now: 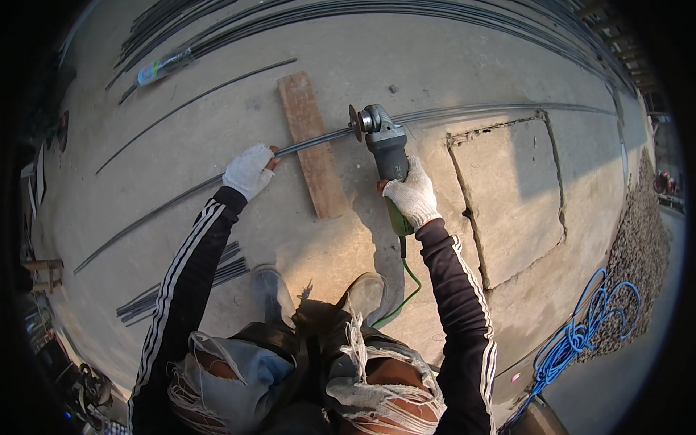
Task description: The person measures and cuts metal rods using an angle grinder. They align rods against a wooden block, cut them with the grinder, and stack the cut pieces on the floor.
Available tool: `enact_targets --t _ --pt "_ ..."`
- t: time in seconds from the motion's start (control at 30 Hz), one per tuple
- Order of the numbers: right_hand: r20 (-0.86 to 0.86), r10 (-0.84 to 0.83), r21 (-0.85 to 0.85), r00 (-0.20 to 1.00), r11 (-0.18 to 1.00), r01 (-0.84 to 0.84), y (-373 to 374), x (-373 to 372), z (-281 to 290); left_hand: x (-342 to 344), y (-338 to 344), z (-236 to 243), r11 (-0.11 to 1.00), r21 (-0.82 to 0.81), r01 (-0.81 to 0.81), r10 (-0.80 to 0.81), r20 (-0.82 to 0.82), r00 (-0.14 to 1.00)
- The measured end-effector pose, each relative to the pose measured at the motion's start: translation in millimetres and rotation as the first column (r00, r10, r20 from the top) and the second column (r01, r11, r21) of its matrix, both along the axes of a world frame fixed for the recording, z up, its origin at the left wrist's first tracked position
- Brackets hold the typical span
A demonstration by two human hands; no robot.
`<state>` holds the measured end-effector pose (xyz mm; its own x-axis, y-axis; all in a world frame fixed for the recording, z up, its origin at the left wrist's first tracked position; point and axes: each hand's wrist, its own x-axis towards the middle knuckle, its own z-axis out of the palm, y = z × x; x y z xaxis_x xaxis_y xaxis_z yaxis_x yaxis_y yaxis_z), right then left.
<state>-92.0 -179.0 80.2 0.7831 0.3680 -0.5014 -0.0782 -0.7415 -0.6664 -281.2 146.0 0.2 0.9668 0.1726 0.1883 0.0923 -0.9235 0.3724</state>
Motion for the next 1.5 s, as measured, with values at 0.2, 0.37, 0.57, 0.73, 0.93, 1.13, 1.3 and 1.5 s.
enact_targets --t 0.2,0.37,0.57,0.73,0.93,1.13,1.3,1.5 --pt "-0.006 0.0 -0.019 1.0 1.0 0.0 6.2 0.0 -2.1 0.0 -0.7 1.7 1.0 -0.008 0.002 -0.002 0.03 1.0" --pt "-0.013 -0.003 -0.01 1.0 1.0 0.003 3.5 0.9 -12.9 -1.3 -0.2 -0.1 1.0 0.004 0.003 -0.003 0.055 0.998" --pt "-0.028 -0.031 0.078 0.999 0.996 0.033 -0.2 0.5 -26.7 -1.9 -0.8 -1.3 0.999 0.035 -0.011 0.01 0.013 1.0" --pt "0.019 -0.002 0.028 1.0 1.0 0.002 0.4 -1.4 -23.7 -1.4 0.9 -0.4 1.0 0.025 -0.001 0.001 0.001 1.0" --pt "0.09 0.019 -0.029 0.996 0.999 -0.017 3.2 -6.3 -17.4 -1.2 1.3 -4.0 1.0 0.016 0.0 0.001 -0.03 1.0" --pt "0.107 0.017 -0.003 0.994 1.0 -0.017 -1.5 -9.7 -23.3 -0.7 2.7 -9.8 1.0 0.03 0.009 -0.008 -0.033 0.999" --pt "0.133 0.028 0.013 0.991 0.999 -0.03 -2.0 -7.9 -33.3 -1.6 2.7 -9.5 0.999 0.042 0.003 0.0 -0.074 0.997" --pt "0.12 0.011 -0.009 0.993 1.0 -0.01 3.2 -9.7 -25.9 -1.9 2.8 -9.6 1.0 0.02 -0.003 0.004 -0.055 0.998"
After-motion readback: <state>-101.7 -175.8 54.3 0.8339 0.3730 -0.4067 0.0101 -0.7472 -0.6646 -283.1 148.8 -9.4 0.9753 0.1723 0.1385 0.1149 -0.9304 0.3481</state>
